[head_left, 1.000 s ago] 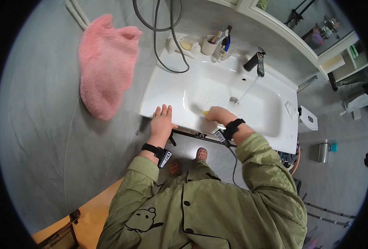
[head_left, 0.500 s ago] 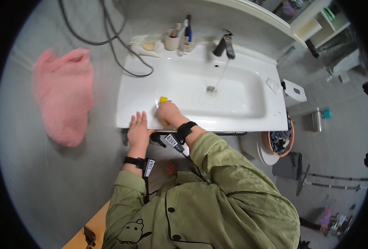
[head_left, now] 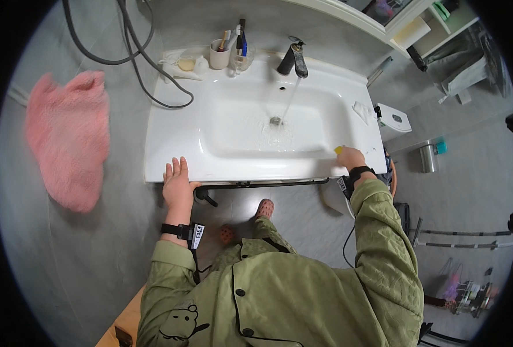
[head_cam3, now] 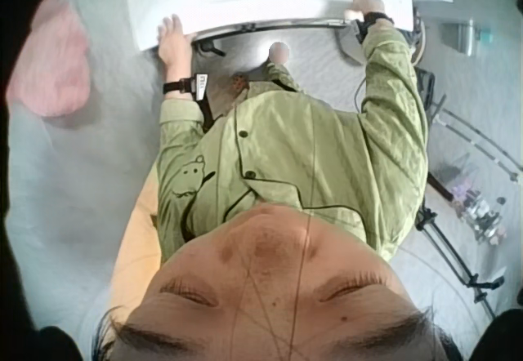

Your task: The person retrieves a yellow brush from a drawer, scrubs the sink basin and faucet area, rinses the brush under running water, and wipes the sink with a tissue. The person then washes their hands under the tap.

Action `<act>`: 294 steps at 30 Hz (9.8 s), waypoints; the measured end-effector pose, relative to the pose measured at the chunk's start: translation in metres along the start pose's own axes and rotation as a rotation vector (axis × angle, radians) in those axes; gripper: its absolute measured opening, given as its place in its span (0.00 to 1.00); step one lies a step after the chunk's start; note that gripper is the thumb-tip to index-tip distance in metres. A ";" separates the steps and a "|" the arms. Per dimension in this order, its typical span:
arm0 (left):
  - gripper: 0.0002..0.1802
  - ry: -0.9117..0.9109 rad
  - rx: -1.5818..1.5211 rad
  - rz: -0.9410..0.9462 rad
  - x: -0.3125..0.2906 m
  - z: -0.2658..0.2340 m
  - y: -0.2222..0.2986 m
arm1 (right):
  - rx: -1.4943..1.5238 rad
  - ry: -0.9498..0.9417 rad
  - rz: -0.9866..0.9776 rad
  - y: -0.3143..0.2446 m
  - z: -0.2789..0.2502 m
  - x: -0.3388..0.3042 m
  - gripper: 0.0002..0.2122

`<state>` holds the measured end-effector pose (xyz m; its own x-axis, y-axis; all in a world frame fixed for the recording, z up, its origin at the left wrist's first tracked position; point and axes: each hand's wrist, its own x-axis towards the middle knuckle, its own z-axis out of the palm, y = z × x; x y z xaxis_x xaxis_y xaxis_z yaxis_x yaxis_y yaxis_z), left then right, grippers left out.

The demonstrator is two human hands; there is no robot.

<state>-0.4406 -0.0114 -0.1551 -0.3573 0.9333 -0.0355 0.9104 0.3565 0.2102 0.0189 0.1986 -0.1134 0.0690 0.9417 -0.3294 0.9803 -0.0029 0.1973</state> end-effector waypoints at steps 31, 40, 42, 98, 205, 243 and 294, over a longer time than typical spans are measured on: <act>0.49 -0.029 -0.016 -0.036 0.000 -0.011 0.023 | 0.111 -0.079 -0.153 -0.098 0.027 0.045 0.13; 0.48 0.010 -0.069 -0.011 0.010 -0.006 0.024 | 0.240 -0.044 -0.870 -0.338 0.026 0.012 0.10; 0.48 0.015 -0.061 -0.038 0.011 -0.008 0.025 | 0.272 -0.081 -0.771 -0.346 0.014 0.008 0.10; 0.50 0.075 -0.144 -0.139 0.063 0.059 0.094 | -0.586 0.328 -1.039 0.057 -0.037 0.345 0.16; 0.42 0.107 -0.197 -0.159 0.054 0.101 0.067 | -0.529 0.260 -1.062 0.092 -0.083 0.388 0.18; 0.43 0.091 -0.266 -0.192 0.056 0.097 0.075 | -0.545 -0.103 -0.549 0.090 0.012 0.241 0.16; 0.39 0.119 -0.177 -0.101 0.028 0.083 0.077 | 0.243 0.328 -0.179 0.243 0.087 0.109 0.21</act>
<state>-0.3630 0.0463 -0.2213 -0.4766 0.8778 0.0477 0.8216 0.4254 0.3796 0.2804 0.2712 -0.1817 -0.1297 0.9913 -0.0202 0.9892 0.1280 -0.0717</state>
